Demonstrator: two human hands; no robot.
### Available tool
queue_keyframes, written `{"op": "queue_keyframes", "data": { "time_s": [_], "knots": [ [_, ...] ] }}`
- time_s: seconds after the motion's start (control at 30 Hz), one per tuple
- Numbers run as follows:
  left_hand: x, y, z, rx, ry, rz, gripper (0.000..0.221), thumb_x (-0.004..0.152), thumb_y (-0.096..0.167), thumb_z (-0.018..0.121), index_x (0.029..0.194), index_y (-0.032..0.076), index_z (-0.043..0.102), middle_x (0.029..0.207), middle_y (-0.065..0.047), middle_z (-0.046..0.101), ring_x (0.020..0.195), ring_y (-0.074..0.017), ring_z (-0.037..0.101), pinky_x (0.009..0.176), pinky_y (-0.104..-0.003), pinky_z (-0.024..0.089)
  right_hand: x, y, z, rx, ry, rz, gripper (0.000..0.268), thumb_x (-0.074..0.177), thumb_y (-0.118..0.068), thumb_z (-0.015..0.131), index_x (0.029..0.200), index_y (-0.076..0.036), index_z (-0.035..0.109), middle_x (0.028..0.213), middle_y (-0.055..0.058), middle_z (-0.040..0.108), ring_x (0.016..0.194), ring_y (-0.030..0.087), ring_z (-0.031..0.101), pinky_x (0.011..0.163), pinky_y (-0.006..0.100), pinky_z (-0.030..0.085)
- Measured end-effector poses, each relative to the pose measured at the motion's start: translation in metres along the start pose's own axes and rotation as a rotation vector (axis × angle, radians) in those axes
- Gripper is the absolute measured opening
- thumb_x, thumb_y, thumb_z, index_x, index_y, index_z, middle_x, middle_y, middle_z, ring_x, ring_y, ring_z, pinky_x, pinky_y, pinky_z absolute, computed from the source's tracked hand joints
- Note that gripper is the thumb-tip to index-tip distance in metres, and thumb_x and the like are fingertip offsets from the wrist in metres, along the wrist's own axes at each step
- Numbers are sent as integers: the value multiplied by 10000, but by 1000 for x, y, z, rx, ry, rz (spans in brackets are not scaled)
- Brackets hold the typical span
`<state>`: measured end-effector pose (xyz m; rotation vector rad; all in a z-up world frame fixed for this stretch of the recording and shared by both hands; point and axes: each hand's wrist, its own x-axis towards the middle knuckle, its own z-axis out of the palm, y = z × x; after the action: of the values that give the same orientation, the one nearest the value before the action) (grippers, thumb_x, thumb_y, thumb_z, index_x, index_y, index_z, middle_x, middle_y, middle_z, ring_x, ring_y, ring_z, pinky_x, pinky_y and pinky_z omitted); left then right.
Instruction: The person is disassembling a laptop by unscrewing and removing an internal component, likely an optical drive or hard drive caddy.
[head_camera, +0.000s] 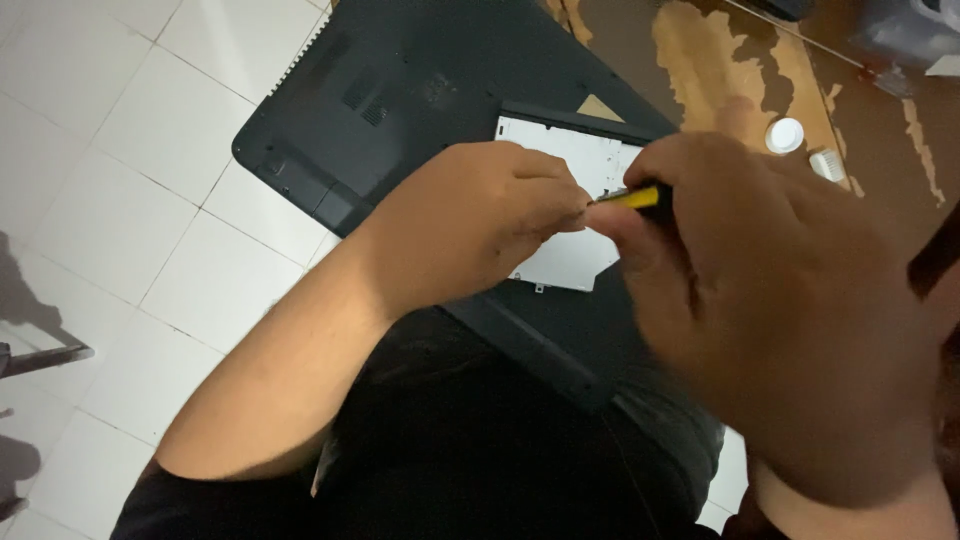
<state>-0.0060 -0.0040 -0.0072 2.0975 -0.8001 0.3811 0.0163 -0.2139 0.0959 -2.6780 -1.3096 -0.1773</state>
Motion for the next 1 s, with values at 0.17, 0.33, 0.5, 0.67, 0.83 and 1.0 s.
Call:
{"op": "queue_keyframes", "data": {
  "time_s": [0.17, 0.33, 0.5, 0.67, 0.83, 1.0],
  "knots": [
    [0, 4, 0, -32, -30, -53, 172, 924, -144, 583, 878, 13, 527, 842, -107, 654, 726, -307, 615, 556, -400, 419, -2, -1, 17, -148, 81, 148, 511, 1257, -449, 740, 962, -44, 638, 629, 66, 469, 598, 281, 500, 569, 402, 343],
    [-2, -5, 5, -33, -77, -70, 336, 1003, -72, 554, 1269, 133, 560, 1053, -115, 736, 886, -323, 696, 695, -430, 525, 10, -4, -5, 135, 35, 74, 378, 1155, -312, 485, 1307, 17, 593, 1035, 162, 629, 931, 337, 632, 824, 448, 459],
    [0, -1, 0, -53, -42, -34, 156, 968, -106, 601, 1045, 26, 630, 983, -125, 716, 838, -330, 683, 637, -421, 521, 13, 7, -7, 336, 84, -169, 263, 1109, -29, 536, 1226, 108, 728, 1015, 236, 715, 880, 315, 686, 772, 405, 514],
    [4, 3, -8, -113, -58, -200, 192, 996, 231, 688, 1127, 95, 653, 953, -42, 687, 851, -219, 652, 722, -362, 481, 9, -2, 3, 153, 188, -75, 212, 1176, -140, 711, 1174, 69, 744, 1012, 144, 743, 956, 323, 718, 842, 414, 540],
    [1, 6, -3, -43, 57, -82, 73, 1039, 7, 640, 1030, 57, 588, 766, -63, 550, 673, -252, 522, 593, -385, 385, 10, -8, 16, 55, 130, 66, 326, 1173, -286, 679, 1210, 37, 651, 1011, 135, 677, 814, 312, 640, 697, 439, 468],
    [1, 6, -6, -54, 38, -85, 119, 952, -114, 616, 1012, -19, 656, 804, -110, 632, 675, -299, 606, 555, -391, 426, 15, -5, 10, 445, 101, 0, 480, 1124, -96, 528, 1535, 54, 330, 1472, 304, 628, 1406, 397, 666, 1065, 440, 587]
  ]
}}
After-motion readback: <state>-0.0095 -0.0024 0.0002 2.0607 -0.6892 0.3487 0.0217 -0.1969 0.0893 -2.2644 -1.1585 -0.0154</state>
